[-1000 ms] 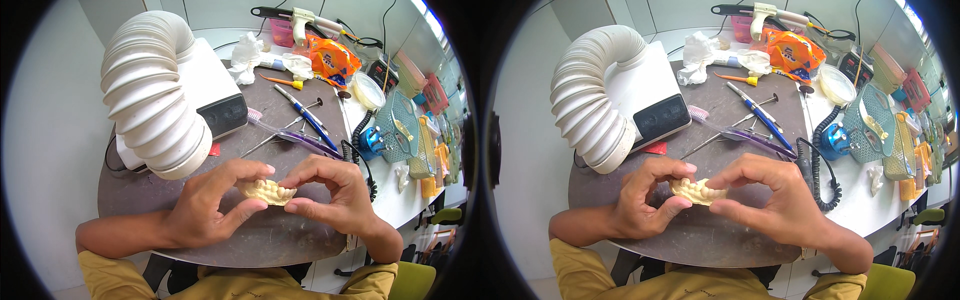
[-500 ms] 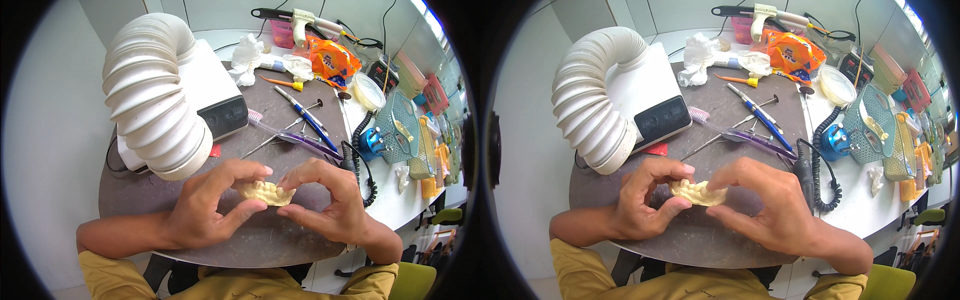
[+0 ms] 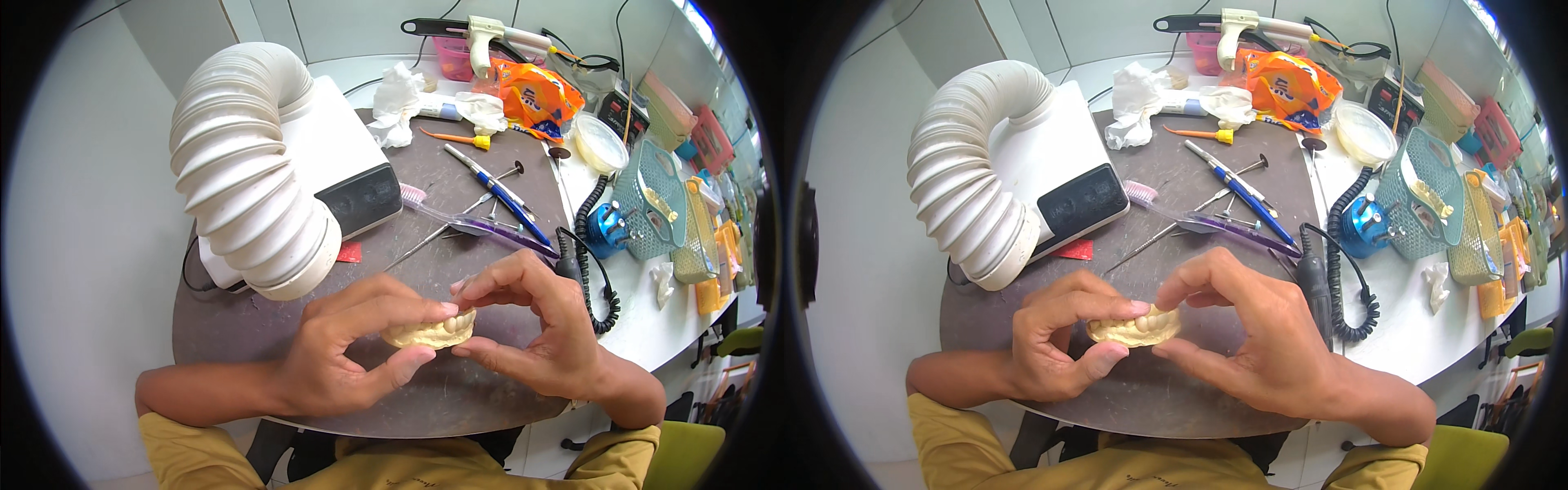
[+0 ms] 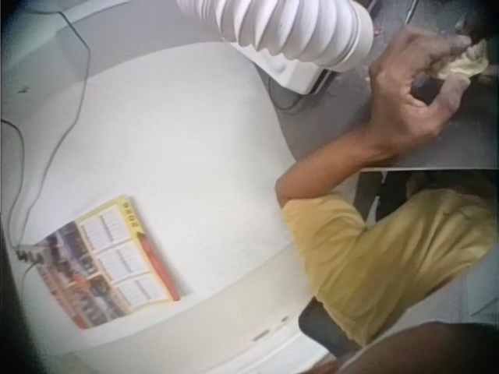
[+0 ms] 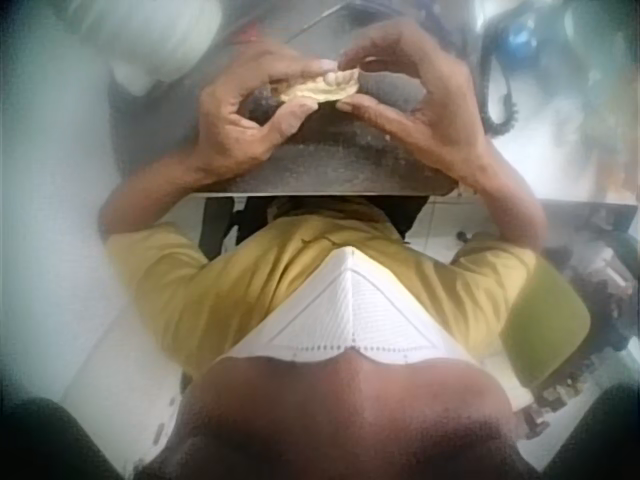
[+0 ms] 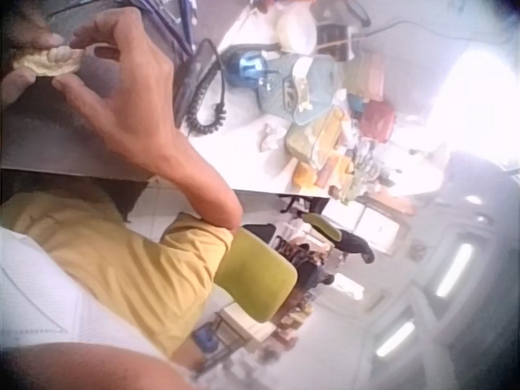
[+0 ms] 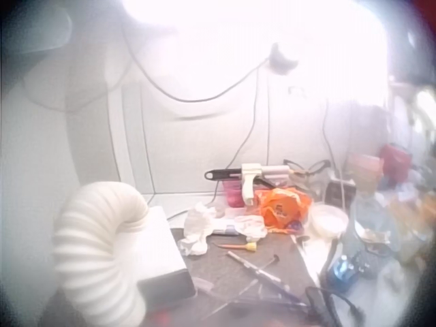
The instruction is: The person uses a rotary handpiece to grind and shape a small, yellowish dental prosthesis. They hold the object with their left hand while operating the tool with their right, frequently rotating the piece to access different surfaces. The person periodically places the prosthesis into a larger yellow mold to check the fit and alignment.
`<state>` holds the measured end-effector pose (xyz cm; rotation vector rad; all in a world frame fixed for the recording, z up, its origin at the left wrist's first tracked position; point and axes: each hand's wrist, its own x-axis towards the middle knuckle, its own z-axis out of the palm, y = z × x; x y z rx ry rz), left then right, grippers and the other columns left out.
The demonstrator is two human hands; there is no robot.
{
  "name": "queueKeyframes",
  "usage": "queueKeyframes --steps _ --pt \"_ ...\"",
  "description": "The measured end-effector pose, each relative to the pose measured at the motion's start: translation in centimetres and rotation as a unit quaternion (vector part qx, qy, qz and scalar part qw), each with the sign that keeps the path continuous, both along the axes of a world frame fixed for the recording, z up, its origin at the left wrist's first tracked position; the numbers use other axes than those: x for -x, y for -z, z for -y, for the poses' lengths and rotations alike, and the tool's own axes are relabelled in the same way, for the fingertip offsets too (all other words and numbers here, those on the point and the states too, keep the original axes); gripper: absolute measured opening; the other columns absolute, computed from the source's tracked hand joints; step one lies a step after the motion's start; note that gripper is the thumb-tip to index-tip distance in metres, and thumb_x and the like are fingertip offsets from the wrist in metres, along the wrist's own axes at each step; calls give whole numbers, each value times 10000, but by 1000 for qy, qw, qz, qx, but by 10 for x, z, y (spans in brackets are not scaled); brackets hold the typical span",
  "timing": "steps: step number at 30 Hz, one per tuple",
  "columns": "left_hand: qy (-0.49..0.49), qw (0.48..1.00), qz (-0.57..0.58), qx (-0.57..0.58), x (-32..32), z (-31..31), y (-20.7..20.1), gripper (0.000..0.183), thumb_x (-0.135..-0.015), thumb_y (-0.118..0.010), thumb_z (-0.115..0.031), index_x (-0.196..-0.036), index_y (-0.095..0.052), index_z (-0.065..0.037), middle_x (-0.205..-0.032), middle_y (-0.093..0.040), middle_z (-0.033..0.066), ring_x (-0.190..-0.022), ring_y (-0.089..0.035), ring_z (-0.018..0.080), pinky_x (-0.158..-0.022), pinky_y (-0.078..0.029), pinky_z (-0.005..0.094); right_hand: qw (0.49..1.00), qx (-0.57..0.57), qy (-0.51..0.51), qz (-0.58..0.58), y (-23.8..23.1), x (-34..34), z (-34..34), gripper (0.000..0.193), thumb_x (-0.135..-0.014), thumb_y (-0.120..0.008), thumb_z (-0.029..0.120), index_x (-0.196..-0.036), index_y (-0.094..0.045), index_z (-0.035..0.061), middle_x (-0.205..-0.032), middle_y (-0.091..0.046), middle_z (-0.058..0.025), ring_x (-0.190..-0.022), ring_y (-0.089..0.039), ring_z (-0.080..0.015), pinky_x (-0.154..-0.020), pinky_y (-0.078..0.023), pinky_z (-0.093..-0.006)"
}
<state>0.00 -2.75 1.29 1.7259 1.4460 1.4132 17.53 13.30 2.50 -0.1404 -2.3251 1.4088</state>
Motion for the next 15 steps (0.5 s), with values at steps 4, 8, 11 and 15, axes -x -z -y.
queueKeyframes --steps 4,8,11,15 --pt "6 1000 6 5 0 0 -1 339 -831 -720 -50 -1153 -650 28 -1019 -649 131 -884 -610 156 -782 -478 265 1000 10 -2 1 0 -1 0 357 -790 -773 84 -1075 -577 -4 -1036 -643 -108 -949 -668 -218 -849 -554 -342" --pt "19 1000 23 4 0 -1 4 353 -829 -721 -53 -1160 -633 34 -1028 -637 133 -883 -608 159 -792 -475 264 999 -16 -35 31 -4 -4 -5 473 -756 -829 75 -1126 -554 -34 -1109 -611 -134 -1048 -659 -219 -946 -543 -358" --pt "29 998 51 31 0 1 2 360 -834 -724 -58 -1164 -620 41 -1047 -620 136 -897 -603 164 -806 -475 270 999 -11 -38 31 -4 -4 -6 468 -759 -828 78 -1124 -557 -34 -1101 -617 -134 -1051 -660 -221 -945 -544 -356" --pt "18 998 67 12 -1 1 5 348 -830 -723 -50 -1169 -650 -20 -1049 -657 130 -900 -640 160 -796 -504 270 999 12 -32 34 -5 -4 -5 447 -763 -826 83 -1111 -573 -36 -1090 -629 -136 -1053 -662 -223 -937 -547 -349"
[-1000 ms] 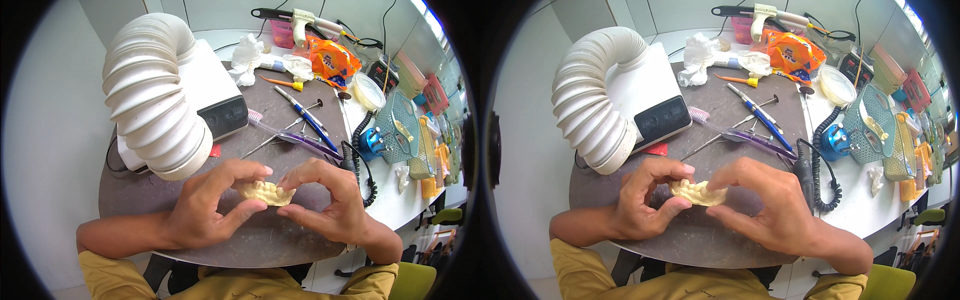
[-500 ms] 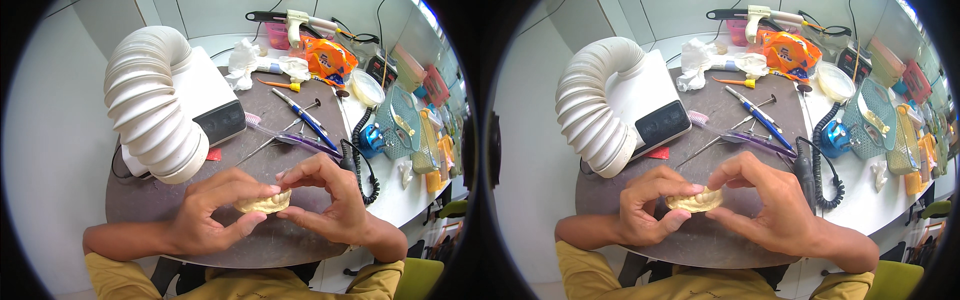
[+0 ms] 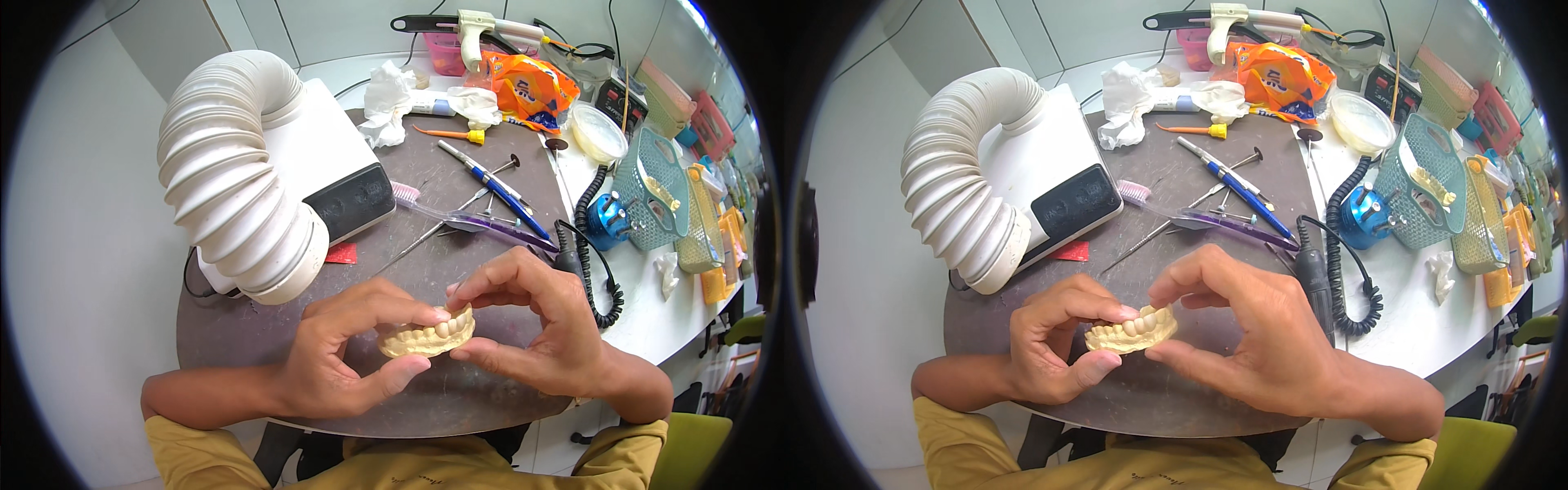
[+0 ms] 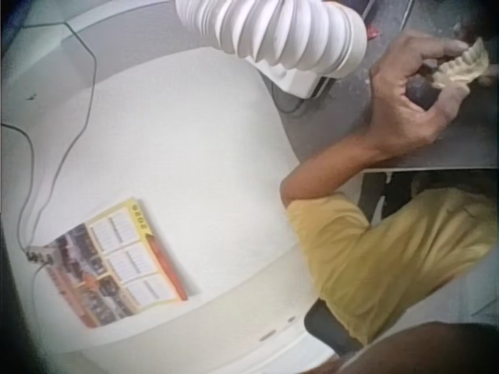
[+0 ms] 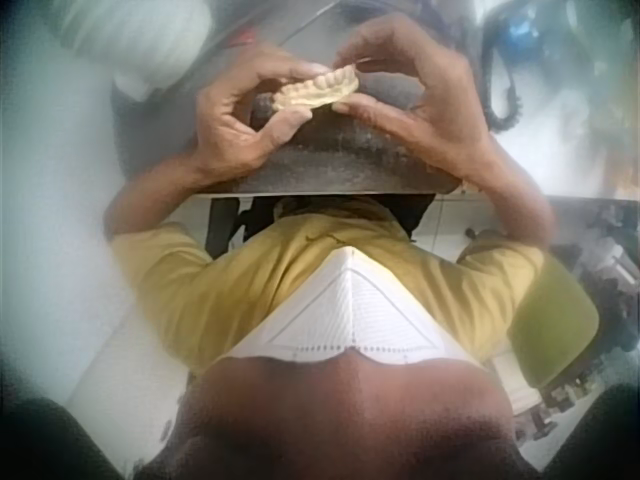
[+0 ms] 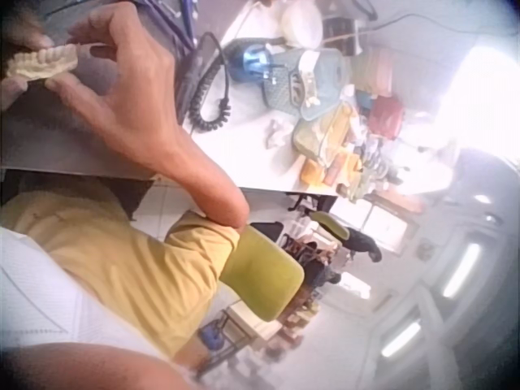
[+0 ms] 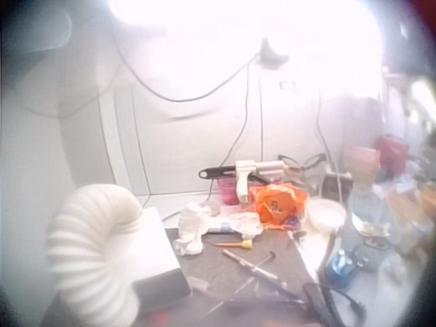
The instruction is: The person uses a rotary handpiece to grind and shape a small, yellowish dental prosthesis. They hold the object with their left hand while operating the tool with their right, frequently rotating the piece to access different surfaces. The person periodically places the prosthesis into a larger yellow mold to check the fit and alignment.
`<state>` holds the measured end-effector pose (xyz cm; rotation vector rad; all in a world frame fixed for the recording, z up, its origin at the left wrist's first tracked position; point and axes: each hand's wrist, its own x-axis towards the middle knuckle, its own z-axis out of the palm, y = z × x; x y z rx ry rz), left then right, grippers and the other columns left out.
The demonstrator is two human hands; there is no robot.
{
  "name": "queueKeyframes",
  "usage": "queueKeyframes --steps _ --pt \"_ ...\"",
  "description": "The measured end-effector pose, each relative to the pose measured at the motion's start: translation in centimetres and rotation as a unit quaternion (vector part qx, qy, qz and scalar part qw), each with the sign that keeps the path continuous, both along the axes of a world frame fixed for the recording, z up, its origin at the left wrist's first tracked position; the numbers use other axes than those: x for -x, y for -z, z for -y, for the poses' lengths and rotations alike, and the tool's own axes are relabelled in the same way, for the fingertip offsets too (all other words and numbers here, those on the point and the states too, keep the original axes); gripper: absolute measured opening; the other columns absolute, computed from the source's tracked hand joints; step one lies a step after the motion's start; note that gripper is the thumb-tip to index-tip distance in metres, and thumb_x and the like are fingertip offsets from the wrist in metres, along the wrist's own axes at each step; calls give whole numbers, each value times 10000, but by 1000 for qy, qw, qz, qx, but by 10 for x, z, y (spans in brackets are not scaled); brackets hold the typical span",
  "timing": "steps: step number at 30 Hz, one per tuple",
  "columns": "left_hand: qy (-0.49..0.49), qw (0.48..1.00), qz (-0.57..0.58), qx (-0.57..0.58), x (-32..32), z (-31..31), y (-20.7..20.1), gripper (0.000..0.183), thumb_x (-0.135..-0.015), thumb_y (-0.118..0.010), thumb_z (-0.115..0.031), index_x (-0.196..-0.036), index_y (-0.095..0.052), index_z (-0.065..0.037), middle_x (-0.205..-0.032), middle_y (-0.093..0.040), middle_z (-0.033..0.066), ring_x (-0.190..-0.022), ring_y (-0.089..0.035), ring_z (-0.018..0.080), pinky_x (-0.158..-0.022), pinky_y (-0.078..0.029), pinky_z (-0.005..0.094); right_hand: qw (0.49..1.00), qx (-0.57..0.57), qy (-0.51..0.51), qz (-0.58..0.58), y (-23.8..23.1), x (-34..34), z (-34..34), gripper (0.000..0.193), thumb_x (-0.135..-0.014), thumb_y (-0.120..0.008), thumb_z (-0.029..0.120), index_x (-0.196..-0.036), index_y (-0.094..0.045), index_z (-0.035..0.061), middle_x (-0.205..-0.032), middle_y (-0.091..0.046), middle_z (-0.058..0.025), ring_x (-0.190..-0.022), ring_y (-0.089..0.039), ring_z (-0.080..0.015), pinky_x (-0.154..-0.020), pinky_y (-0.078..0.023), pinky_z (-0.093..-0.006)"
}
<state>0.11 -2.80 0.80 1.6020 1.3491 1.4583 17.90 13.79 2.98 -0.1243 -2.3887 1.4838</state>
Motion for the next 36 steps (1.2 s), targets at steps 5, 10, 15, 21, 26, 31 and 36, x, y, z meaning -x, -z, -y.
queueKeyframes --steps 5,10,15,21,26,31,36 --pt "19 1000 -3 9 1 2 0 368 -842 -730 -61 -1170 -601 46 -1065 -602 146 -936 -601 177 -842 -490 289 1000 -10 2 -1 0 1 -1 394 -761 -831 101 -1064 -616 -32 -1074 -644 -136 -1038 -666 -217 -915 -557 -343" --pt "21 999 12 22 0 2 0 364 -847 -721 -59 -1167 -581 43 -1070 -595 142 -937 -604 174 -845 -493 287 1000 -22 8 -4 -1 1 -1 371 -755 -840 133 -1026 -639 -23 -1035 -660 -128 -992 -676 -210 -876 -569 -337" --pt "10 999 31 13 -2 0 1 342 -853 -706 -45 -1180 -612 -8 -1061 -639 118 -940 -644 144 -764 -552 265 999 -31 21 -33 1 1 1 308 -787 -799 145 -1008 -647 -4 -945 -671 -117 -842 -672 -226 -755 -559 -328" --pt "13 998 45 38 -3 3 1 351 -862 -706 -75 -1163 -569 44 -1052 -597 138 -911 -609 148 -787 -493 256 999 -30 15 -36 2 3 0 306 -783 -802 144 -999 -647 -7 -934 -673 -117 -832 -671 -227 -750 -558 -329" --pt "14 999 29 37 -2 3 -1 350 -853 -707 -61 -1159 -573 43 -1050 -602 137 -908 -610 149 -785 -491 255 999 -31 20 -38 1 2 1 305 -778 -804 138 -997 -648 -7 -936 -673 -115 -834 -671 -227 -748 -558 -327" --pt "16 999 14 27 -1 2 1 347 -840 -709 -35 -1155 -579 30 -1063 -606 141 -924 -615 161 -776 -499 259 998 -35 25 -41 1 2 1 308 -770 -807 129 -996 -648 -6 -931 -669 -112 -828 -665 -223 -741 -554 -322" --pt "9 998 39 39 -3 2 0 344 -839 -707 -27 -1154 -578 17 -1074 -603 144 -938 -616 169 -772 -507 265 998 -46 25 -46 0 2 1 311 -759 -813 118 -987 -647 -11 -908 -659 -112 -802 -651 -216 -727 -541 -314"
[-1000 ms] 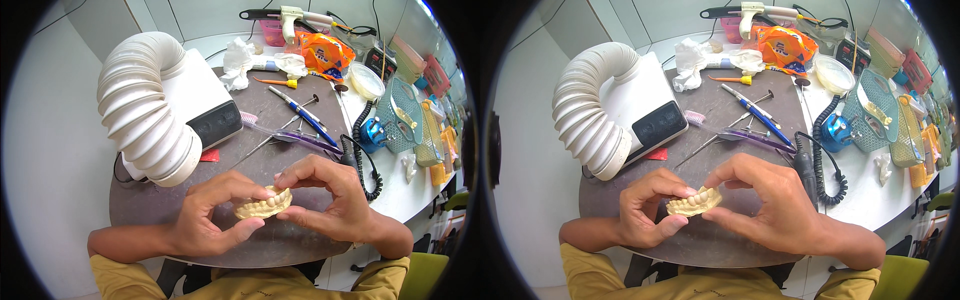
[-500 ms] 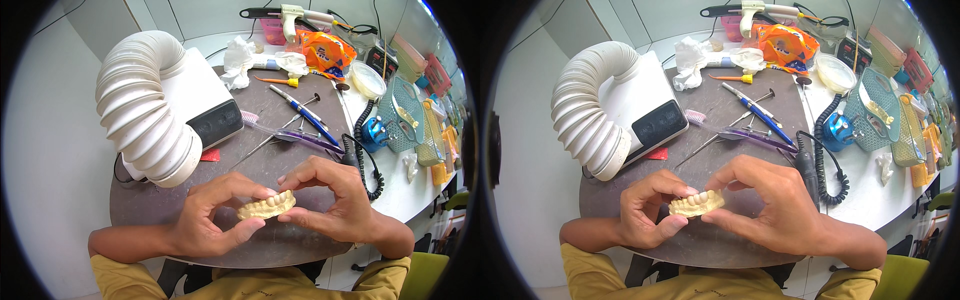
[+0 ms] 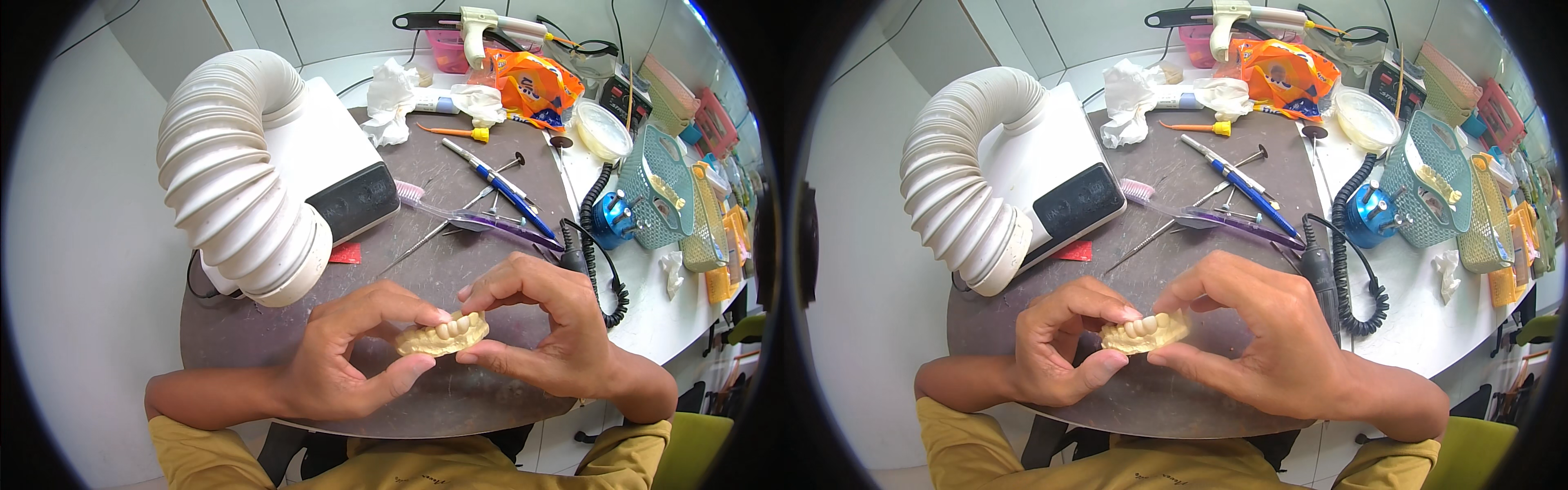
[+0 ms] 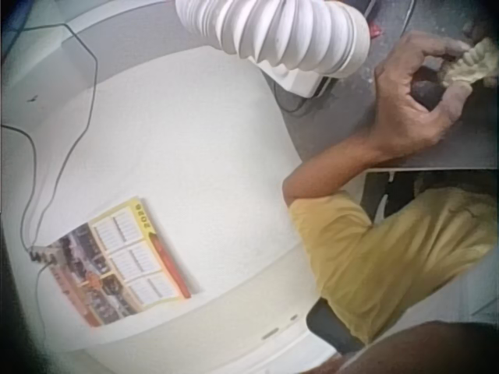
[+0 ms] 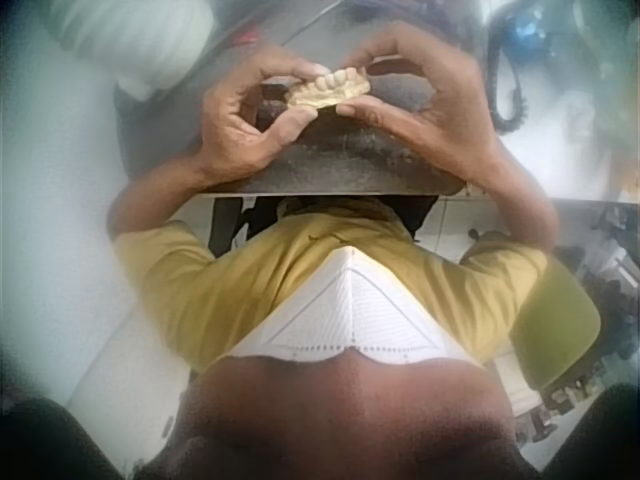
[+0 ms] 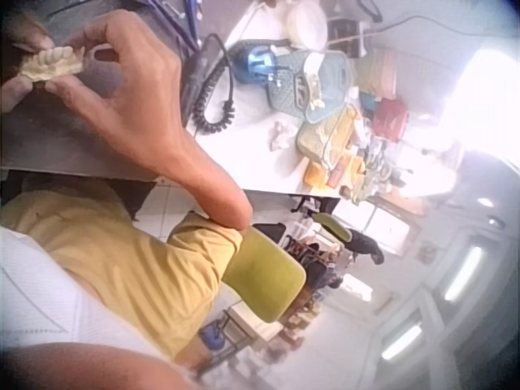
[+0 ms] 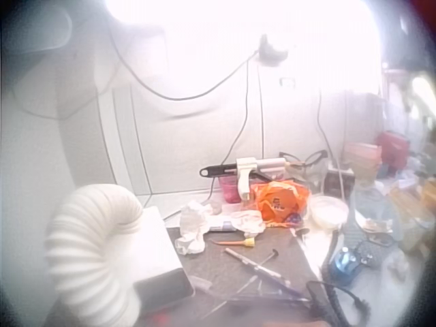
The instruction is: The person uses a rotary handpiece to grind and shape a small, yellowish dental prosthesis. They hold the object with their left hand while operating the tool with their right, frequently rotating the piece to access different surfaces. The person periodically places the prosthesis into a larger yellow mold to check the fit and alignment.
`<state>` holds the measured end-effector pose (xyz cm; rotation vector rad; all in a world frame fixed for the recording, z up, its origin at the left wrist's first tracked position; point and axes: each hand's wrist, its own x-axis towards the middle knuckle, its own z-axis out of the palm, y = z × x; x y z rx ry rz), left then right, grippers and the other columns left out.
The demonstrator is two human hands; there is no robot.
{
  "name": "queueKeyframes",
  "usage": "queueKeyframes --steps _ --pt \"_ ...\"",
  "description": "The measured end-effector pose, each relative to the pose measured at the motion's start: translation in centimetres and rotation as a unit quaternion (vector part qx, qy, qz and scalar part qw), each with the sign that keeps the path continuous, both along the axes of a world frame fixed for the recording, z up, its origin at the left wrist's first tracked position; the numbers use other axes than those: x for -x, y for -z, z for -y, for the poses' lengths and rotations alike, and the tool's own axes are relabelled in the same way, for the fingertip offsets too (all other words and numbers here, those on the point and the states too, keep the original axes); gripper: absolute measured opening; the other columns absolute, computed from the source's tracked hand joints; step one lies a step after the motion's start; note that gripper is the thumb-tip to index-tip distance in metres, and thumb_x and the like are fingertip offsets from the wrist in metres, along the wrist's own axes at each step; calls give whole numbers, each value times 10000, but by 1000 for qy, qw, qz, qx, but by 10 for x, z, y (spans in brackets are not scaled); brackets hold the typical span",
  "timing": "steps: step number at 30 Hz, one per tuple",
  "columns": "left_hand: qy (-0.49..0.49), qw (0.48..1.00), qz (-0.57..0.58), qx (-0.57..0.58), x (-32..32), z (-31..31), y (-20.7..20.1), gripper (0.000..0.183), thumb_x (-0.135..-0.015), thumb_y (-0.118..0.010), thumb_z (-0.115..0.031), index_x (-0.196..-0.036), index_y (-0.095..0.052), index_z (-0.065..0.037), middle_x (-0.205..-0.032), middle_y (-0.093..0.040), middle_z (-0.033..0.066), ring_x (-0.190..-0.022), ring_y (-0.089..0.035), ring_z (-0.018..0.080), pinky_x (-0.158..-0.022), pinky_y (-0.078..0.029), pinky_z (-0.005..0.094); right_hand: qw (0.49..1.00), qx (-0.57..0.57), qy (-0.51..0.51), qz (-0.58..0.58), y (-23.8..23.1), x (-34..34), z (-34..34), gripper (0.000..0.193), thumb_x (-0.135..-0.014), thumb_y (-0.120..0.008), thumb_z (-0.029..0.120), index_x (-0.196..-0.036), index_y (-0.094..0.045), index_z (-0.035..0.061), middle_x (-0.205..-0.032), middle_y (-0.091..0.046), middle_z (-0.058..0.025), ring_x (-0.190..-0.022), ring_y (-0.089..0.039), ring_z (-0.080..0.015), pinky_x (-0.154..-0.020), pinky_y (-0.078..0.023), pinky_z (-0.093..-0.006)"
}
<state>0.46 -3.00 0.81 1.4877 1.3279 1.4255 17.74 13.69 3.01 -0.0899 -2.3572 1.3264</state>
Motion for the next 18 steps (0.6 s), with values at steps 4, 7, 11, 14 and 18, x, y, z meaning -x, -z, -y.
queueKeyframes --steps 4,7,11,14,18 --pt "2 1000 1 3 0 0 0 347 -840 -707 -28 -1157 -573 15 -1077 -601 143 -939 -615 169 -775 -508 267 1000 -1 -2 -7 0 0 0 313 -754 -815 110 -985 -645 -16 -900 -656 -114 -801 -650 -214 -727 -540 -313" --pt "4 1000 0 2 0 0 0 350 -839 -709 -29 -1158 -572 15 -1075 -599 141 -938 -614 167 -774 -507 267 1000 0 -3 -5 0 0 0 309 -755 -813 105 -985 -646 -16 -899 -657 -114 -802 -653 -214 -728 -541 -314" --pt "6 1000 7 3 0 0 -1 354 -838 -712 -30 -1159 -571 18 -1071 -597 138 -936 -614 165 -773 -506 267 1000 9 -4 -4 0 0 1 304 -758 -810 102 -985 -646 -17 -900 -659 -115 -807 -659 -214 -734 -545 -314" --pt "4 1000 5 7 0 1 -1 354 -838 -713 -30 -1158 -572 19 -1067 -597 138 -937 -613 165 -779 -508 269 1000 15 -7 -5 1 1 1 299 -759 -809 100 -982 -647 -18 -901 -660 -116 -809 -661 -214 -738 -548 -315" --pt "6 1000 7 9 0 0 -2 351 -838 -716 -33 -1154 -573 21 -1061 -598 140 -932 -617 169 -780 -517 272 1000 12 -4 -4 0 0 1 296 -759 -809 98 -979 -649 -18 -903 -661 -116 -809 -662 -215 -738 -548 -315"
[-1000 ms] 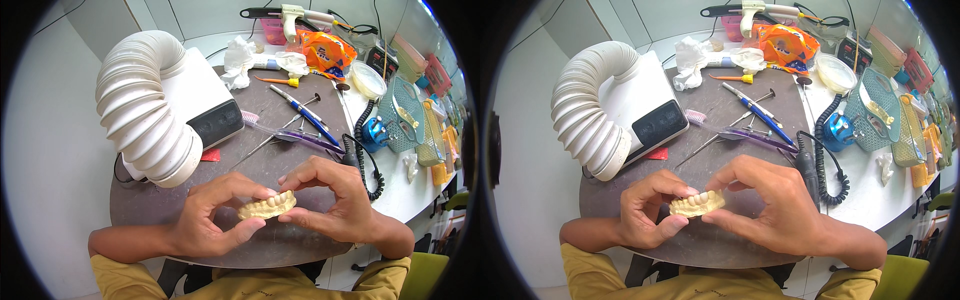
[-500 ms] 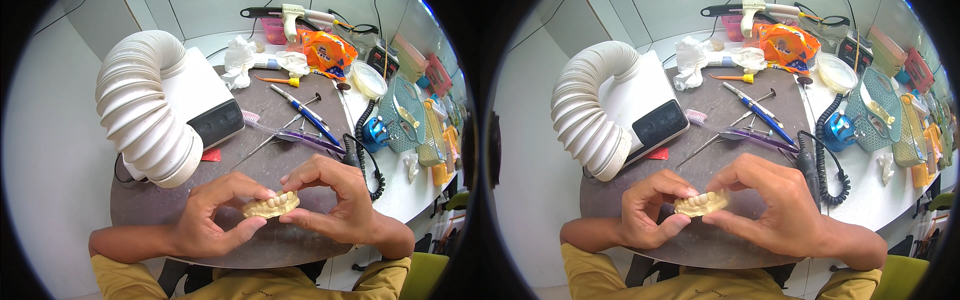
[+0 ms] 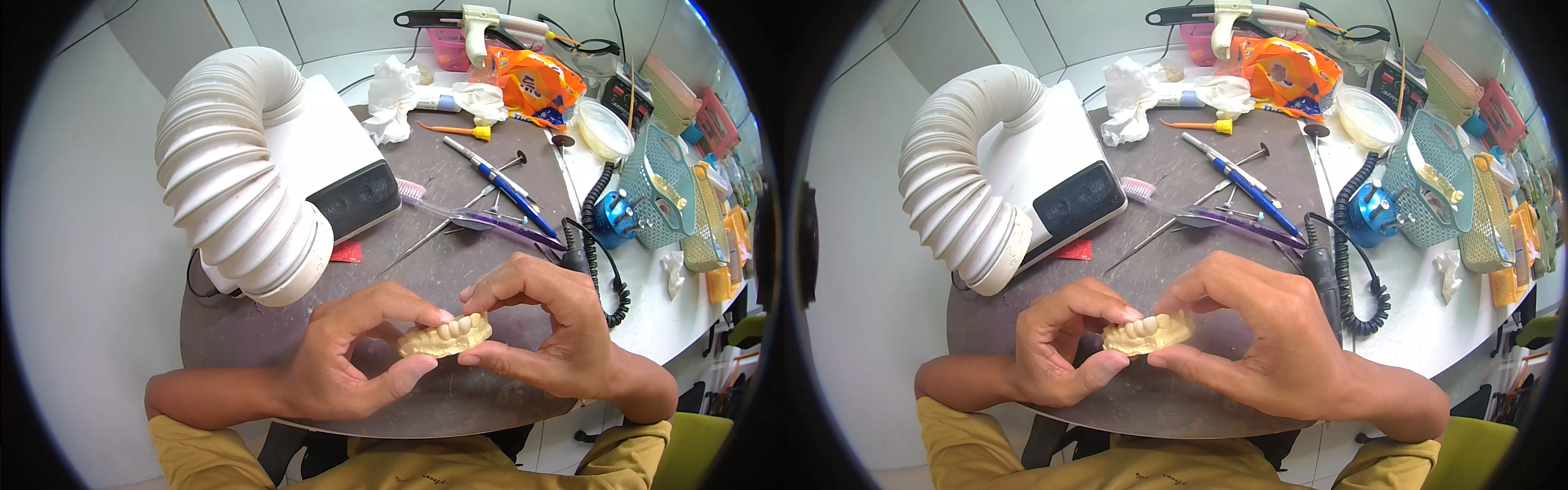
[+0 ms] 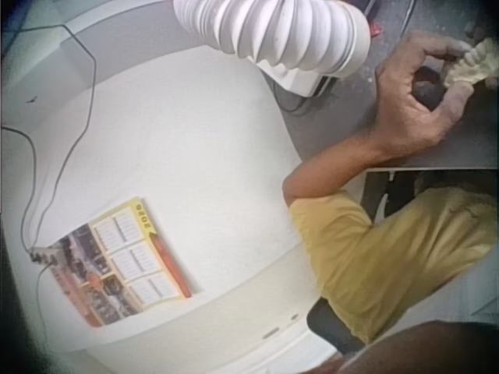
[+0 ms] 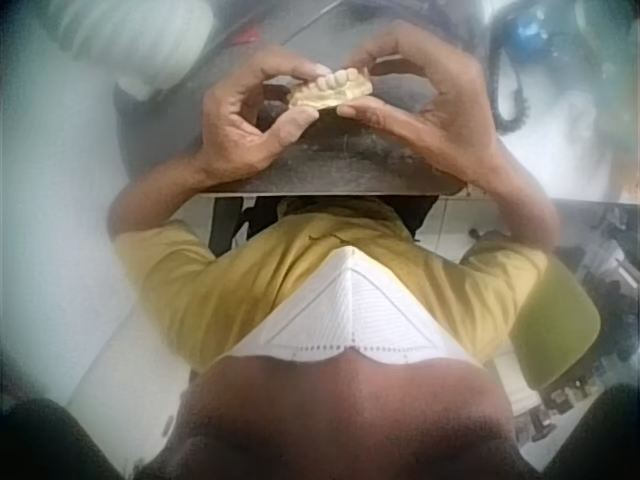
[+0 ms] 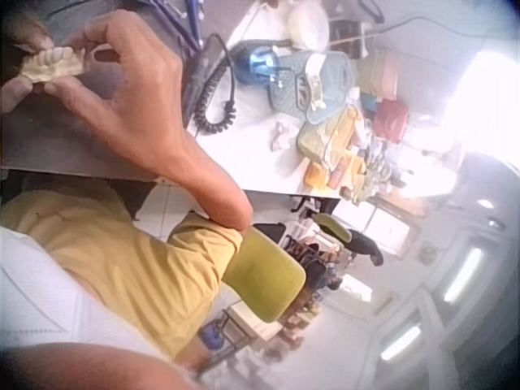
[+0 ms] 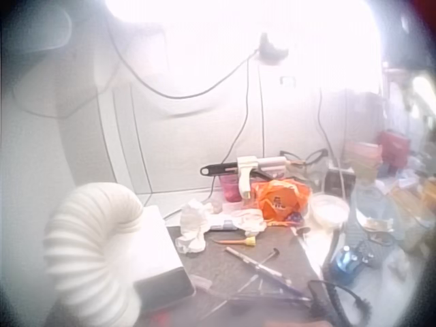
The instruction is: The person uses a rotary handpiece to grind and shape a small, yellowish dental prosthesis. They hold the object with their left hand while operating the tool with their right, frequently rotating the piece to access different surfaces. The person periodically places the prosthesis into a larger yellow mold to check the fit and alignment.
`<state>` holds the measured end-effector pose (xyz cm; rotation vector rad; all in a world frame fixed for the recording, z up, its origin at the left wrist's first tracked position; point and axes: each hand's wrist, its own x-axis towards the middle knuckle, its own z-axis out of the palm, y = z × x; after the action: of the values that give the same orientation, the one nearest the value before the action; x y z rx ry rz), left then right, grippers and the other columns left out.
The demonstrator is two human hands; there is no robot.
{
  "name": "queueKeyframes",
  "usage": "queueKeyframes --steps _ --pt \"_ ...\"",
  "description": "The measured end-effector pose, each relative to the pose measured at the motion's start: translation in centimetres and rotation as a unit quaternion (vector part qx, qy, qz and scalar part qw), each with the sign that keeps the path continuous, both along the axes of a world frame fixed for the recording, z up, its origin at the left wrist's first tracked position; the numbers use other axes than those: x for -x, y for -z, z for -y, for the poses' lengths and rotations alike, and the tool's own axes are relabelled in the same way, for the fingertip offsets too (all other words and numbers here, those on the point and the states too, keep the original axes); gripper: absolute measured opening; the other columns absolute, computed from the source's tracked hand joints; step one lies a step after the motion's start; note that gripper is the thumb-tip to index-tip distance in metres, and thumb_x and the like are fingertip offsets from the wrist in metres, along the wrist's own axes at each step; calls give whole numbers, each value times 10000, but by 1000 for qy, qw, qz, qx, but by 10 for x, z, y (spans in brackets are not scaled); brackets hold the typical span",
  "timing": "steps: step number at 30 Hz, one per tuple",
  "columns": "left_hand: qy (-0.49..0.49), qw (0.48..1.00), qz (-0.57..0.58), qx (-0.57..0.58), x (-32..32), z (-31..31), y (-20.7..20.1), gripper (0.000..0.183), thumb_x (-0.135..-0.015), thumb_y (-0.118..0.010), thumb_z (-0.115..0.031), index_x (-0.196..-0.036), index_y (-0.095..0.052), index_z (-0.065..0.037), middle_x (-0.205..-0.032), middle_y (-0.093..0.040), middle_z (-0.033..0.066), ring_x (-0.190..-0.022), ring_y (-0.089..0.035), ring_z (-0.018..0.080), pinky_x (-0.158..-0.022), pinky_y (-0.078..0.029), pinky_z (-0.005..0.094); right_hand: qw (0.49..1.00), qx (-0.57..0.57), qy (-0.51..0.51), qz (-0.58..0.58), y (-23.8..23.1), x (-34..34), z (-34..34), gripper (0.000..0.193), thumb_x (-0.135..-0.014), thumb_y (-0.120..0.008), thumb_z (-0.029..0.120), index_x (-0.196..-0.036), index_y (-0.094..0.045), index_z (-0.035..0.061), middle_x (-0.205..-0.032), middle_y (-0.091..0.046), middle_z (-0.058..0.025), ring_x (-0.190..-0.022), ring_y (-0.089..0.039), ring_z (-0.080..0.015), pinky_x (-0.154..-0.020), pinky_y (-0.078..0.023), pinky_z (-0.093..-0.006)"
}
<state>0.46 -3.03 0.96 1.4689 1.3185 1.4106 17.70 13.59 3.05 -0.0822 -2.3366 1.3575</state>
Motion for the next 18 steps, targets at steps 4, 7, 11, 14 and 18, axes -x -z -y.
queueKeyframes --steps 4,7,11,14,18 --pt "0 1000 -2 -4 0 0 1 356 -835 -726 -37 -1150 -575 27 -1060 -601 147 -924 -622 176 -776 -528 277 1000 -3 0 1 1 0 -1 301 -758 -810 100 -985 -651 -17 -906 -661 -117 -809 -661 -218 -735 -547 -314" --pt "0 1000 -8 -15 1 0 2 360 -825 -738 -36 -1142 -581 32 -1058 -606 154 -923 -627 181 -781 -534 280 1000 -5 -2 4 0 0 0 308 -757 -809 100 -995 -653 -18 -912 -664 -115 -810 -659 -218 -733 -547 -312" --pt "-6 1000 -16 -25 1 0 3 368 -804 -761 -33 -1124 -596 38 -1050 -616 161 -921 -632 186 -786 -541 280 1000 -10 -3 3 2 0 -1 308 -763 -806 106 -1004 -657 -15 -922 -669 -114 -815 -659 -219 -738 -547 -311" --pt "-7 999 -34 -29 2 0 1 371 -787 -778 -35 -1106 -607 49 -1035 -625 165 -916 -634 192 -790 -534 288 1000 -8 -4 5 2 1 -1 308 -768 -804 111 -1010 -659 -13 -935 -676 -120 -821 -667 -224 -746 -550 -315" --pt "-4 997 -66 -48 5 0 3 386 -766 -800 -43 -1093 -622 57 -1024 -635 165 -911 -635 198 -804 -521 301 1000 -8 -9 11 1 1 -1 309 -775 -800 118 -1020 -661 -9 -950 -684 -125 -829 -678 -230 -754 -553 -322"
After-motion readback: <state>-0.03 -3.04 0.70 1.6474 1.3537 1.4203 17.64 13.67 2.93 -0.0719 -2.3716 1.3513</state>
